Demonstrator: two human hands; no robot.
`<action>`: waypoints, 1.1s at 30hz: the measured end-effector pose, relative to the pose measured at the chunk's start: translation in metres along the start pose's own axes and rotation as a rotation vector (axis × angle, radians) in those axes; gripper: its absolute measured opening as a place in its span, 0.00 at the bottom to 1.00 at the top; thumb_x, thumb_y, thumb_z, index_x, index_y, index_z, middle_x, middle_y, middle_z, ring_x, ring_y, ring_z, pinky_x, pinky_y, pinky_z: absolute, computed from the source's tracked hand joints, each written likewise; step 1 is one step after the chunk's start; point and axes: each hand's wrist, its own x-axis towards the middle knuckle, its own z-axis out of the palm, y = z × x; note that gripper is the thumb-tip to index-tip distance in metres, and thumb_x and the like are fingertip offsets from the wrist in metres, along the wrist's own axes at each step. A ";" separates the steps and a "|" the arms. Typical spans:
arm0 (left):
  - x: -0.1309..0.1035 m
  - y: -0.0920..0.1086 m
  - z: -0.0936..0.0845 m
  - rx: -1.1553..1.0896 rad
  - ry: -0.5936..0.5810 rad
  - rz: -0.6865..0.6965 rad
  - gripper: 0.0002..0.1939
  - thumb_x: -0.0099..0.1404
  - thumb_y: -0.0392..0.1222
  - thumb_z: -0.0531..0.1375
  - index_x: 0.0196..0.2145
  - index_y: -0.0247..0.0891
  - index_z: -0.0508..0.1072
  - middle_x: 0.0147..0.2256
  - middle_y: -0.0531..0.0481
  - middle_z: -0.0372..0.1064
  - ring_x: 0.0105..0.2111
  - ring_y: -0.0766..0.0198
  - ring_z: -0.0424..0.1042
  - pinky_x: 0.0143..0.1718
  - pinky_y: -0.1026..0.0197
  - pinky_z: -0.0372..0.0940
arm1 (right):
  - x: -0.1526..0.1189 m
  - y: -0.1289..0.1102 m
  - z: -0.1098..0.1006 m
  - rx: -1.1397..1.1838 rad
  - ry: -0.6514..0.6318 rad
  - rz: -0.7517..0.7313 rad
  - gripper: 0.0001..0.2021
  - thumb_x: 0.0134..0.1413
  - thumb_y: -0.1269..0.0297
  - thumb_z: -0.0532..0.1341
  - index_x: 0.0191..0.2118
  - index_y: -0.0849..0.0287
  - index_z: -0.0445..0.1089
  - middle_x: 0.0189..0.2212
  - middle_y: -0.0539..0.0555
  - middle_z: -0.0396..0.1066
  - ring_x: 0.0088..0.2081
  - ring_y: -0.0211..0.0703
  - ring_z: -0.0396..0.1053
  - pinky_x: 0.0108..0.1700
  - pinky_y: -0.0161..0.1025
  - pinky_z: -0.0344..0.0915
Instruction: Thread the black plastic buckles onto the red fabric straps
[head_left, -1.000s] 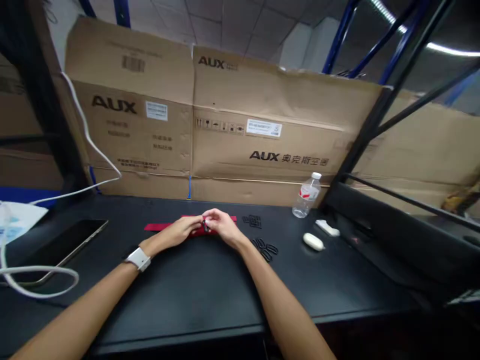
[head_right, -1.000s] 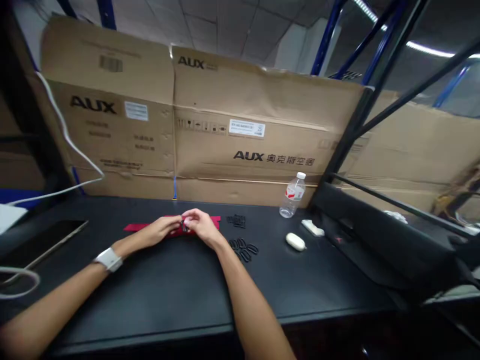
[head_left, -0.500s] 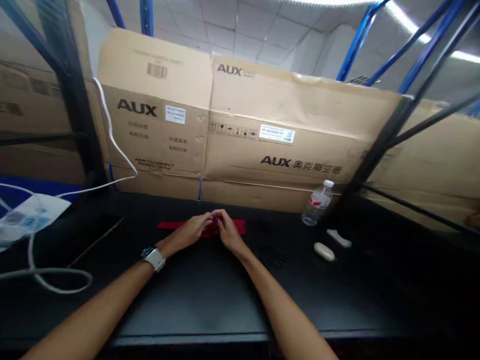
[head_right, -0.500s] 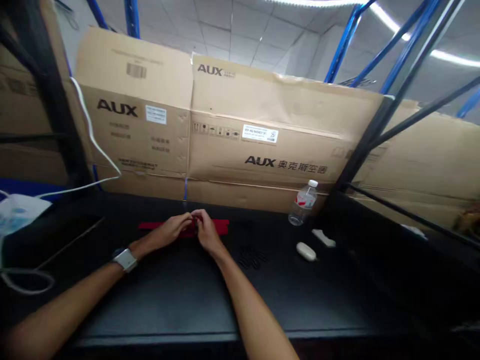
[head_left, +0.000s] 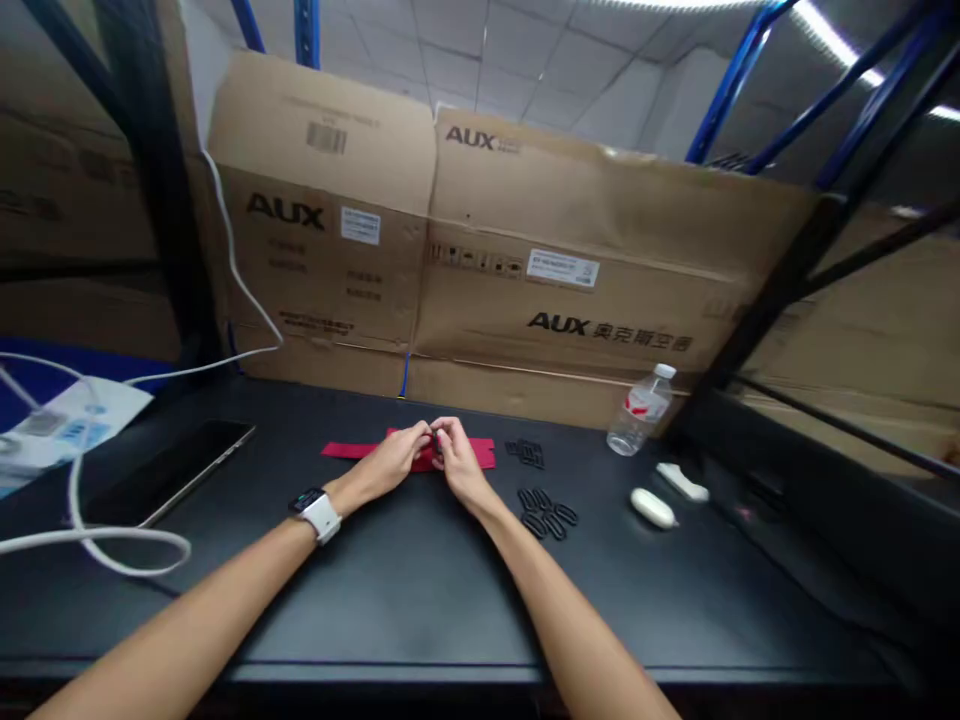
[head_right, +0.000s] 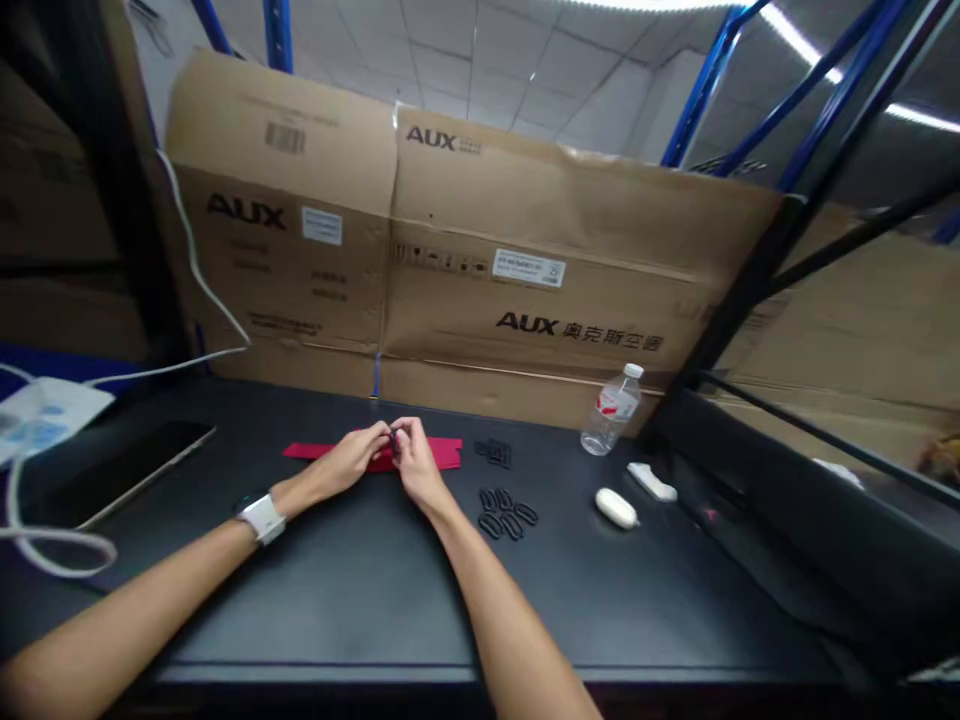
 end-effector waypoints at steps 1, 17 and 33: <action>0.000 0.002 -0.001 -0.013 0.002 -0.002 0.10 0.69 0.37 0.45 0.35 0.37 0.64 0.31 0.50 0.68 0.29 0.65 0.67 0.32 0.64 0.62 | 0.000 0.000 0.001 -0.035 0.028 -0.036 0.10 0.61 0.55 0.50 0.42 0.54 0.58 0.38 0.52 0.60 0.36 0.39 0.60 0.33 0.33 0.62; -0.002 0.010 -0.006 -0.141 -0.018 -0.076 0.11 0.69 0.44 0.45 0.30 0.39 0.58 0.25 0.57 0.57 0.26 0.67 0.58 0.30 0.64 0.54 | 0.003 -0.007 -0.004 -0.206 -0.025 -0.245 0.06 0.63 0.62 0.48 0.41 0.56 0.56 0.35 0.52 0.60 0.37 0.39 0.61 0.44 0.38 0.61; -0.008 0.008 -0.008 0.314 -0.072 0.017 0.16 0.71 0.46 0.45 0.53 0.39 0.59 0.37 0.44 0.73 0.35 0.56 0.73 0.37 0.59 0.63 | 0.005 -0.025 -0.053 -0.253 -0.189 0.040 0.09 0.49 0.65 0.61 0.38 0.59 0.65 0.25 0.45 0.64 0.25 0.32 0.60 0.28 0.31 0.58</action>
